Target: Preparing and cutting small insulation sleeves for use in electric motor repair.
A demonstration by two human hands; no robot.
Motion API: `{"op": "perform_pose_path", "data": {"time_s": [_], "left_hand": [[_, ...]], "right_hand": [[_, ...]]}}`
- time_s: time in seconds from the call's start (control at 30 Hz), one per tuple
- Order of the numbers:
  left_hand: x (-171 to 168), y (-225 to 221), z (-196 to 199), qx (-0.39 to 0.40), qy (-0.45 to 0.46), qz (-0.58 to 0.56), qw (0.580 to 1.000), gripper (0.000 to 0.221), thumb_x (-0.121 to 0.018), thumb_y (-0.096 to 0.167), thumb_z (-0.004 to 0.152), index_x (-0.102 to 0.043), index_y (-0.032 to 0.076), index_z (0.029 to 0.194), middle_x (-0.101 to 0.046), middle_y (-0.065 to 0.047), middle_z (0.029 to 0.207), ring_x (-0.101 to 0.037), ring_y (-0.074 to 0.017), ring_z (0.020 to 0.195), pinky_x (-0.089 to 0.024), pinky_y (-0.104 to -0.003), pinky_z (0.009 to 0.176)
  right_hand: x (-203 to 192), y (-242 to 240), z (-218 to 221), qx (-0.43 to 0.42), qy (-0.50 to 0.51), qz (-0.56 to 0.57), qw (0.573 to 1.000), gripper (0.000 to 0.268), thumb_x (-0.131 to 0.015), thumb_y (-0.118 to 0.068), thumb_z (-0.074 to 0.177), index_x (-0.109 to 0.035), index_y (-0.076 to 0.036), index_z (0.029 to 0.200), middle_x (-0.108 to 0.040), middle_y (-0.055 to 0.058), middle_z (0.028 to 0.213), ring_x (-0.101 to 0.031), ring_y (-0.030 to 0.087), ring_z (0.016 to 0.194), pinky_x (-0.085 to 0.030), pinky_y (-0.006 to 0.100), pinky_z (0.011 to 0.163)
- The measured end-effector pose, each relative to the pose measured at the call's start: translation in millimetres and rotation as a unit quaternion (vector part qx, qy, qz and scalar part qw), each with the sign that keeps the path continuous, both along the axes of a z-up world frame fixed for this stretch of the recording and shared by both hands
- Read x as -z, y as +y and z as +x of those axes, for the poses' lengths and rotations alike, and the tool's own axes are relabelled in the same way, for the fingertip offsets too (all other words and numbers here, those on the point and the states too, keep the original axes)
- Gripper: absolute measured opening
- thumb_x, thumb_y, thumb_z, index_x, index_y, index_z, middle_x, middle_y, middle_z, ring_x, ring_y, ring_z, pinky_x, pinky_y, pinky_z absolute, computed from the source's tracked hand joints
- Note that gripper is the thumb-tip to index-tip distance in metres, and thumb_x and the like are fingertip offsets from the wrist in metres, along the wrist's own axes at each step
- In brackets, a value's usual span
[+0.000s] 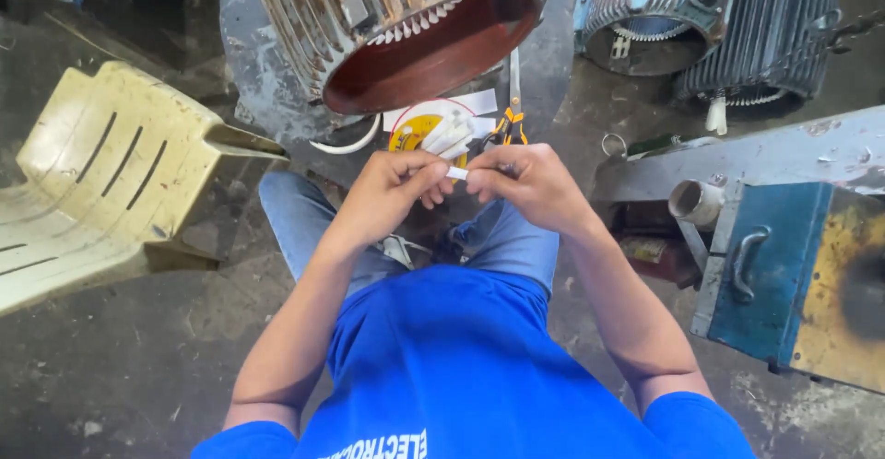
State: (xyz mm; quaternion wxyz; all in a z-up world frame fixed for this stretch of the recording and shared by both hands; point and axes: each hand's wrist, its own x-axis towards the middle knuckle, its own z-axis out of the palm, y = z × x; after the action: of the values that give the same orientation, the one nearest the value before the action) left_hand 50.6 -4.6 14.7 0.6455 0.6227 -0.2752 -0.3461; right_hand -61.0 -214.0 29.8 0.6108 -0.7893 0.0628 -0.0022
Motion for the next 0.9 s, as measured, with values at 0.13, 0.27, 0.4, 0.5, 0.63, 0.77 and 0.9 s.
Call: {"op": "perform_pose_path", "data": {"time_s": [0.13, 0.27, 0.4, 0.5, 0.63, 0.77, 0.9], "left_hand": [[-7, -1, -4, -0.005, -0.038, 0.003, 0.999, 0.021, -0.068, 0.013, 0.108, -0.080, 0.005, 0.093, -0.073, -0.008, 0.068, -0.069, -0.0144, 0.063, -0.059, -0.029, 0.070], [-6, -3, -7, -0.031, -0.119, 0.036, 0.992, 0.003, -0.080, 0.008, 0.095, -0.081, 0.006, 0.094, -0.073, -0.009, 0.065, -0.066, -0.0186, 0.063, -0.056, -0.034, 0.070], [10, -3, -7, -0.047, -0.129, 0.034, 0.990, 0.006, -0.081, 0.010, 0.096, -0.084, 0.011, 0.091, -0.071, -0.005, 0.062, -0.061, -0.0160, 0.062, -0.054, -0.031, 0.069], [12, -4, -7, -0.058, -0.132, 0.012, 0.989, 0.012, -0.078, 0.010, 0.098, -0.081, 0.010, 0.086, -0.066, -0.007, 0.061, -0.059, -0.0179, 0.060, -0.053, -0.032, 0.067], [4, -5, -4, -0.073, -0.157, -0.003, 0.985, 0.011, -0.077, 0.007, 0.098, -0.082, 0.009, 0.089, -0.065, -0.007, 0.063, -0.058, -0.0176, 0.061, -0.052, -0.032, 0.067], [9, -5, -6, -0.077, -0.180, -0.009, 0.981, 0.012, -0.078, 0.008, 0.097, -0.080, 0.008, 0.086, -0.062, -0.007, 0.062, -0.058, -0.0200, 0.060, -0.051, -0.034, 0.066], [17, -4, -6, -0.075, -0.194, 0.003, 0.978, 0.016, -0.076, 0.011, 0.099, -0.078, 0.008, 0.083, -0.060, -0.011, 0.063, -0.058, -0.0232, 0.059, -0.051, -0.037, 0.065]], "right_hand": [[4, 1, 1, -0.001, -0.017, -0.016, 1.000, 0.009, -0.082, -0.012, 0.099, -0.084, -0.003, 0.100, -0.079, 0.008, 0.071, -0.077, 0.014, 0.064, -0.063, 0.029, 0.065], [11, 5, 4, -0.005, -0.033, -0.031, 0.999, 0.005, -0.084, -0.012, 0.096, -0.085, -0.007, 0.096, -0.080, 0.008, 0.070, -0.076, 0.014, 0.061, -0.062, 0.028, 0.063], [12, 7, 6, -0.010, -0.038, -0.049, 0.998, 0.005, -0.083, -0.012, 0.096, -0.085, -0.007, 0.094, -0.081, 0.009, 0.071, -0.076, 0.017, 0.058, -0.062, 0.029, 0.061], [9, 3, 10, -0.035, -0.009, -0.024, 0.999, 0.008, -0.082, -0.014, 0.096, -0.084, -0.006, 0.097, -0.082, 0.010, 0.078, -0.078, 0.017, 0.064, -0.065, 0.031, 0.064], [-10, 1, 13, -0.042, -0.009, -0.009, 0.999, 0.013, -0.082, -0.011, 0.096, -0.084, -0.001, 0.104, -0.081, 0.017, 0.081, -0.079, 0.023, 0.067, -0.066, 0.036, 0.067], [-5, 1, 12, -0.042, -0.038, -0.008, 0.998, 0.010, -0.083, -0.008, 0.095, -0.084, -0.001, 0.102, -0.078, 0.016, 0.087, -0.080, 0.022, 0.072, -0.067, 0.037, 0.069], [15, 4, 11, -0.028, -0.084, -0.044, 0.995, 0.005, -0.081, -0.005, 0.097, -0.084, -0.002, 0.100, -0.073, 0.012, 0.079, -0.078, 0.019, 0.063, -0.063, 0.032, 0.062]]}}
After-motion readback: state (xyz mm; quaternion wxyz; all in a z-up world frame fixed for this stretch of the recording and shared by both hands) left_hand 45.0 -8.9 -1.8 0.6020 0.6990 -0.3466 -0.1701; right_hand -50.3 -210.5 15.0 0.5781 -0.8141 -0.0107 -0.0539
